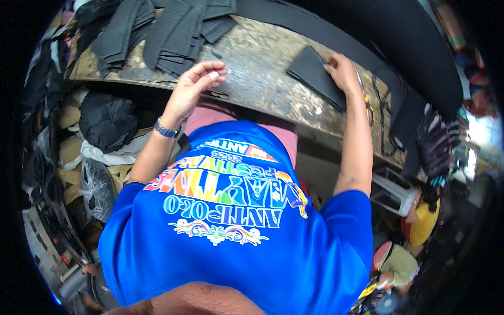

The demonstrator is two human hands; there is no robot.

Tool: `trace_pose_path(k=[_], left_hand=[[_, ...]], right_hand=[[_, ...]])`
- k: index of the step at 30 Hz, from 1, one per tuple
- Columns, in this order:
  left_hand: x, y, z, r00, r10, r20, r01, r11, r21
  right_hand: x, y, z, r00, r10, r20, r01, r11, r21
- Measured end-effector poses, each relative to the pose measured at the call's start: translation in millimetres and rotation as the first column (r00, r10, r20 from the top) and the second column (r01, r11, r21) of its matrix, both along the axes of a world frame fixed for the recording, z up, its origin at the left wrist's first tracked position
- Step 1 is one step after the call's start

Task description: The person uses yellow-handled scissors to cut a large sheet of black fabric into smaller rectangular pieces. They repeatedly cut along marked lines, stack the cut pieces, and continue cutting the remaining fabric until the sheet is fully divided.

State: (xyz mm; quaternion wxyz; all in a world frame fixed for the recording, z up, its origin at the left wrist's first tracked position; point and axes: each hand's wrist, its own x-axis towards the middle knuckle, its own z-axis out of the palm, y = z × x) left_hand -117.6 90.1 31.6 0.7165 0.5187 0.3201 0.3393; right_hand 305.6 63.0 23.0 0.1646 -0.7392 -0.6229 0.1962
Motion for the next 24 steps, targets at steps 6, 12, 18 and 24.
trace_pose_path(k=[6,12,18,24], left_hand=[[-77,57,25,0.933,0.360,-0.018,-0.327,0.865,0.381],[-133,166,44,0.562,0.820,-0.108,-0.291,0.319,0.902],[-122,220,22,0.055,0.969,-0.242,0.076,0.238,0.968],[-140,228,-1,0.128,0.936,-0.328,-0.019,0.333,0.943]], right_hand=[[-81,9,48,0.972,-0.054,0.229,-0.031,0.937,0.349],[-223,92,62,0.801,0.583,-0.133,-0.446,0.730,0.519],[-325,170,62,0.847,0.455,0.274,-0.530,0.702,0.475],[-343,200,56,0.840,0.405,0.360,-0.513,0.810,0.286]])
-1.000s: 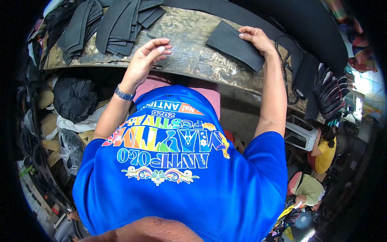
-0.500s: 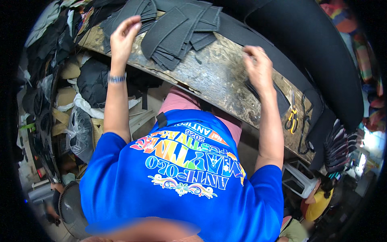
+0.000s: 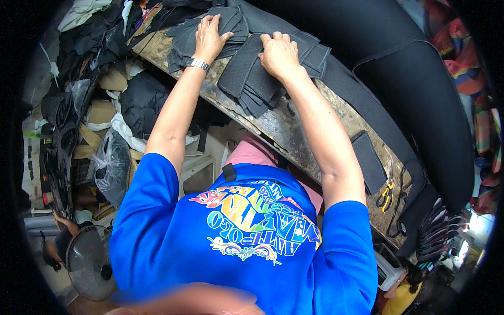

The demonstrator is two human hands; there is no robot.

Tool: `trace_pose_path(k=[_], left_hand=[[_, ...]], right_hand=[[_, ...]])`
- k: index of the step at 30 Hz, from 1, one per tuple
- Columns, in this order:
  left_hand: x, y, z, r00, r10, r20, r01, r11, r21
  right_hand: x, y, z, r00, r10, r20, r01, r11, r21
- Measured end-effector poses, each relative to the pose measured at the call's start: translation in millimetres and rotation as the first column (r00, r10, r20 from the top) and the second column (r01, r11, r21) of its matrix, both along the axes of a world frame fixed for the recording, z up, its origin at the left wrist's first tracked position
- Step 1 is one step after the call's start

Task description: The person uses yellow-handled scissors to cut a large sheet of black fabric into smaller rectangular pieces. They repeatedly cut along marked lines, stack the cut pieces, and continue cutting the remaining fabric until the sheet is fully divided.

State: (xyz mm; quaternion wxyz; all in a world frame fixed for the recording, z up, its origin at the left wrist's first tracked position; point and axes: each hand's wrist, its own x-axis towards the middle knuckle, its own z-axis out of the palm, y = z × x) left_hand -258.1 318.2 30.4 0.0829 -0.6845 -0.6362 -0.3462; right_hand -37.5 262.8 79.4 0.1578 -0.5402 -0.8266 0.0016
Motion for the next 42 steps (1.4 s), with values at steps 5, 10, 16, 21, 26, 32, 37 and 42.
trace_pose_path(k=[5,10,16,21,26,32,37,42], left_hand=[[1,9,1,0.992,0.089,-0.086,-0.084,0.995,0.060],[7,29,10,0.961,0.185,-0.204,-0.202,0.977,-0.067],[-6,48,-13,0.970,0.115,-0.212,-0.100,0.992,0.082],[-24,34,11,1.000,0.008,0.021,-0.011,0.992,0.126],[-26,-32,69,0.934,-0.278,0.225,0.188,0.916,0.354],[17,-99,43,0.843,-0.500,0.199,0.433,0.849,0.304],[55,-121,-18,0.698,-0.708,0.104,0.690,0.705,0.165],[69,-128,-32,0.730,-0.665,0.159,0.644,0.747,0.166]], right_hand=[[-9,13,0,0.992,-0.112,-0.057,0.109,0.993,-0.048],[-27,28,-11,0.968,-0.239,0.081,0.234,0.970,0.073],[-37,33,-20,0.966,-0.133,-0.224,0.156,0.984,0.090],[-18,-13,10,0.587,-0.028,-0.809,0.014,1.000,-0.025],[72,-140,11,0.118,-0.020,-0.993,-0.016,1.000,-0.022],[122,-278,-50,-0.133,-0.587,-0.799,0.140,0.787,-0.601],[154,-307,-37,0.300,-0.892,-0.337,0.100,0.381,-0.919],[135,-270,-23,0.744,-0.569,-0.350,0.234,0.713,-0.661]])
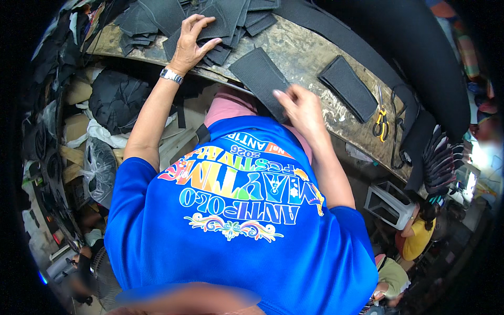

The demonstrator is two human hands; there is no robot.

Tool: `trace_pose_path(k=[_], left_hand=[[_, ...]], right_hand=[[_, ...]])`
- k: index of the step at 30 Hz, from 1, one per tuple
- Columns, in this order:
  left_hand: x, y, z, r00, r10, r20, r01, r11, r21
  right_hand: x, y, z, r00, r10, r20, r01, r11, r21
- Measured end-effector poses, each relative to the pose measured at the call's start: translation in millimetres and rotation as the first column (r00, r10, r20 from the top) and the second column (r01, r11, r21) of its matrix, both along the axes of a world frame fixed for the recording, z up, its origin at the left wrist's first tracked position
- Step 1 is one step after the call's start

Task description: The person uses yellow-handled scissors to cut a large sheet of black fabric into smaller rectangular pieces. They repeatedly cut along marked lines, stack the cut pieces, and continue cutting the remaining fabric until the sheet is fully divided.

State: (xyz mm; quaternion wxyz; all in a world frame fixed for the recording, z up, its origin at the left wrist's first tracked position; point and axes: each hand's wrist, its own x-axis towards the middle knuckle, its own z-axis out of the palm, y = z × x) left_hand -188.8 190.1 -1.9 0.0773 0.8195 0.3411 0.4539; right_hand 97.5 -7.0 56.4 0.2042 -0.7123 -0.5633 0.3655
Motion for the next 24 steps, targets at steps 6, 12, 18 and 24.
trace_pose_path(k=[6,12,18,24], left_hand=[[1,3,8,0.999,0.025,0.026,-0.021,0.988,-0.155],[-29,0,39,0.994,0.023,-0.103,-0.026,0.999,-0.029],[-7,-38,120,0.785,0.084,0.614,0.026,0.985,-0.169],[90,-81,105,0.521,-0.078,0.850,0.667,0.659,-0.348]], right_hand=[[-37,70,-36,0.893,-0.038,0.448,-0.151,0.913,0.378],[-26,73,-43,0.969,0.021,0.245,-0.117,0.916,0.383],[-18,37,26,0.797,0.175,-0.578,0.038,0.941,0.338],[-28,18,63,0.639,0.190,-0.745,0.207,0.891,0.404]])
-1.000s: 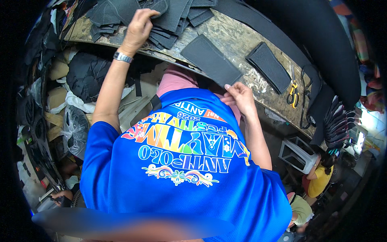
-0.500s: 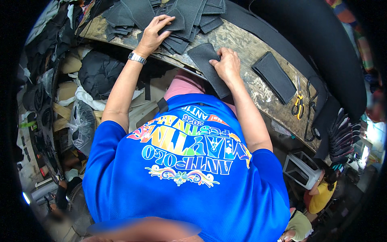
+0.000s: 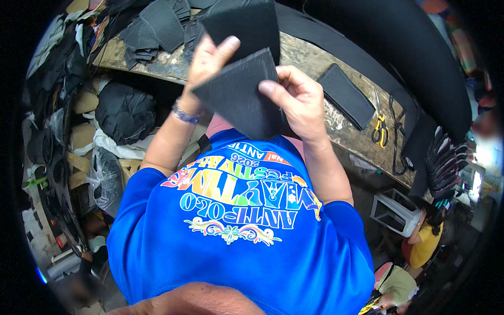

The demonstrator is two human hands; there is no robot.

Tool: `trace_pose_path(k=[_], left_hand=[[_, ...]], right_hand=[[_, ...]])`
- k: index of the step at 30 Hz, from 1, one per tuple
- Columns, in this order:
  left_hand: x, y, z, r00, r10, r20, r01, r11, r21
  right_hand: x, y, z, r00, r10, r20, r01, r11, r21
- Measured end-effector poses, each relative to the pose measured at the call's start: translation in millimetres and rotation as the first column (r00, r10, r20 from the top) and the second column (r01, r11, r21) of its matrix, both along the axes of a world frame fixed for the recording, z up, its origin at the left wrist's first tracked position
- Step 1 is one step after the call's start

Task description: The person uses yellow-handled scissors to cut a large sheet of black fabric into smaller rectangular pieces. They repeatedly cut along marked lines, stack the cut pieces, and continue cutting the remaining fabric until the sheet is fully divided.

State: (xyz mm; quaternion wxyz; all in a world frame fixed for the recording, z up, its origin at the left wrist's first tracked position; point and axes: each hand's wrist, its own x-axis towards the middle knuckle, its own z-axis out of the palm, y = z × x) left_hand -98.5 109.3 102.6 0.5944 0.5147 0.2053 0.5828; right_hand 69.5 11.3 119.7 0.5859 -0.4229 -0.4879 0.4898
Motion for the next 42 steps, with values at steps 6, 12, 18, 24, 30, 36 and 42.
trace_pose_path(k=[6,12,18,24,30,36,42], left_hand=[[32,-41,-51,0.871,-0.264,0.415,0.415,0.847,-0.332],[29,-35,-64,0.931,-0.315,0.187,0.362,0.867,-0.342],[28,-34,-61,0.910,-0.343,0.233,0.407,0.845,-0.348],[33,-40,-56,0.859,-0.264,0.438,0.456,0.784,-0.422],[36,-43,-57,0.958,-0.232,0.167,0.278,0.892,-0.356],[38,-40,-57,0.978,-0.136,0.159,0.189,0.899,-0.394],[27,-37,-65,0.910,-0.368,-0.191,0.297,0.900,-0.319]], right_hand=[[13,20,-45,0.851,-0.504,0.148,0.467,0.855,0.227],[15,13,-51,0.907,-0.418,0.047,0.408,0.902,0.139],[11,13,-50,0.918,-0.397,-0.022,0.397,0.913,0.098],[7,11,-56,0.914,-0.404,0.037,0.401,0.913,0.075],[2,13,-53,0.923,-0.386,-0.005,0.385,0.920,0.068],[17,1,-56,0.977,-0.213,-0.020,0.213,0.977,-0.024],[147,0,-13,0.955,-0.214,0.205,0.256,0.944,-0.208]])
